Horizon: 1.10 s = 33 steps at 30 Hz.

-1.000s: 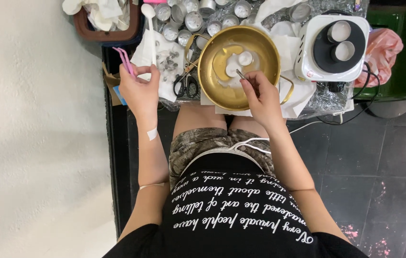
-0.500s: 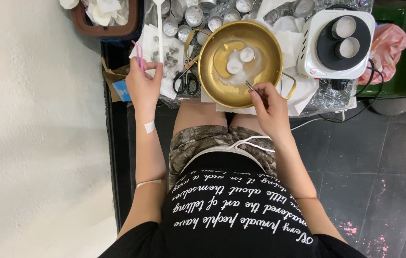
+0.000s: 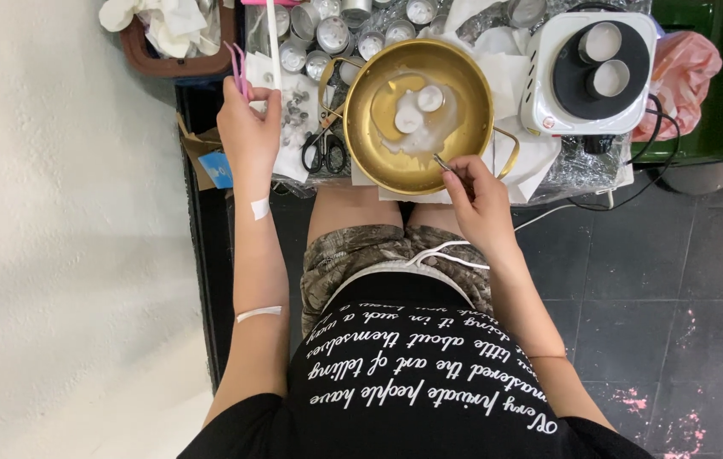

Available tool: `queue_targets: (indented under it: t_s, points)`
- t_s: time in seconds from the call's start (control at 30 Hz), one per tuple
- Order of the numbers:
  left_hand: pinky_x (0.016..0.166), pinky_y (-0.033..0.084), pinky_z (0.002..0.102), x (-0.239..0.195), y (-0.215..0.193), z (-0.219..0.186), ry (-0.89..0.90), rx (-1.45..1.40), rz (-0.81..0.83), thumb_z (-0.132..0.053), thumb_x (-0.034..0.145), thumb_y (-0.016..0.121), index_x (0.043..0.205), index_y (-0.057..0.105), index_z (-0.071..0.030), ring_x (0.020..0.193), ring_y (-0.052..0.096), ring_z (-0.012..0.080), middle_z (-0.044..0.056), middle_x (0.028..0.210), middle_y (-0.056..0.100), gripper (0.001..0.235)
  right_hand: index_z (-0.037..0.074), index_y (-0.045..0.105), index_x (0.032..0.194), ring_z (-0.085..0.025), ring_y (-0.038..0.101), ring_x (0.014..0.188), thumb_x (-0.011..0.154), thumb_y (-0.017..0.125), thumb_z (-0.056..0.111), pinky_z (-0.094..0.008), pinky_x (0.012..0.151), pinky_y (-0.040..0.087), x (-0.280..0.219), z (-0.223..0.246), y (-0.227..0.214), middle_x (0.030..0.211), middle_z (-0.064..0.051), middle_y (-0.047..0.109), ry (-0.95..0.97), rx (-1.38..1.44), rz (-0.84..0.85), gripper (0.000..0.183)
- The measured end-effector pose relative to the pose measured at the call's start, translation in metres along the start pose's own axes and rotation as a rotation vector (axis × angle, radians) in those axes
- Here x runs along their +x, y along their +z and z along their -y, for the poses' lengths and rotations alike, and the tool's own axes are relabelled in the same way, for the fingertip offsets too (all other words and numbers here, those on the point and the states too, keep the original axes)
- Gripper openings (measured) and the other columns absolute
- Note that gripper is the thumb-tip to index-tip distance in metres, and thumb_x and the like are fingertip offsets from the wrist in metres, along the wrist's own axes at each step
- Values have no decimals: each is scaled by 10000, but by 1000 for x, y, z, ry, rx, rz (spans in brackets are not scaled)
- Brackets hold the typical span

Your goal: Preparing candle wicks and mixing wax flakes for candle production.

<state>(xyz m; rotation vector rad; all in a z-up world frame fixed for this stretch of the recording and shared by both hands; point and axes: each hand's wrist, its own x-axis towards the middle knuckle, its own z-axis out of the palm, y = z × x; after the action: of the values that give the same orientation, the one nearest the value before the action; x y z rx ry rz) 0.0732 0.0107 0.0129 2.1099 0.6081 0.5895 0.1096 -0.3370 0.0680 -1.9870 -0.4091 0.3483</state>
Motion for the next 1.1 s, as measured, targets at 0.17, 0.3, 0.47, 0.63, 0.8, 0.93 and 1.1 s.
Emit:
queue_targets:
  t_s: [0.17, 0.3, 0.47, 0.63, 0.8, 0.93, 1.1]
  points:
    - [544, 468, 262, -15, -2, 27, -61, -48, -33, -100, 955, 786, 1106, 519, -1, 583, 615, 107, 73, 910, 762, 322, -4, 614, 1141, -76, 595, 733, 1044, 636, 113, -233, 648, 469, -3, -3, -1, 862, -51, 685, 49, -34, -17, 153]
    - [548, 439, 248, -35, -12, 30, -127, -162, -61, -86, 985, 786, 1113, 506, 8, 617, 546, 95, 79, 945, 746, 322, 4, 625, 1129, -99, 556, 674, 1046, 644, 126, -251, 616, 445, -7, -10, -3, 785, -64, 647, 63, -33, 9, 149]
    - [563, 463, 266, -28, -32, -30, -43, -30, -92, -90, 1018, 764, 1100, 494, 5, 595, 592, 122, 68, 964, 763, 298, 7, 616, 1136, -83, 585, 691, 1028, 641, 125, -243, 614, 460, -8, -10, -7, 820, -55, 676, 45, 4, 38, 161]
    - [591, 523, 339, 19, -5, -116, 183, 104, -9, -109, 1012, 750, 1194, 496, 13, 614, 688, 182, 63, 932, 766, 336, 10, 620, 1128, -82, 615, 694, 1018, 646, 124, -241, 619, 481, -8, -2, -14, 846, -55, 699, 17, 3, 27, 160]
    - [690, 530, 440, 48, 46, -142, 455, 157, 17, -135, 992, 750, 1115, 483, -38, 809, 720, 321, 55, 909, 753, 309, 12, 633, 1120, -88, 589, 656, 1001, 661, 122, -240, 607, 469, -12, -1, -22, 798, -53, 683, 63, -33, -31, 164]
    - [665, 517, 445, 34, 36, -120, 355, 187, 37, -156, 1014, 748, 1050, 461, -46, 787, 713, 336, 83, 902, 727, 309, 10, 634, 1121, -87, 547, 653, 1017, 655, 118, -240, 609, 454, -20, -9, -24, 757, -51, 651, 89, 9, -8, 152]
    - [616, 491, 447, 3, -9, -85, 262, 317, 57, -149, 983, 753, 1028, 500, -46, 687, 678, 315, 98, 867, 703, 277, 4, 628, 1120, -73, 540, 659, 1016, 655, 115, -238, 610, 453, -18, -10, -24, 766, -39, 652, 95, 18, 53, 155]
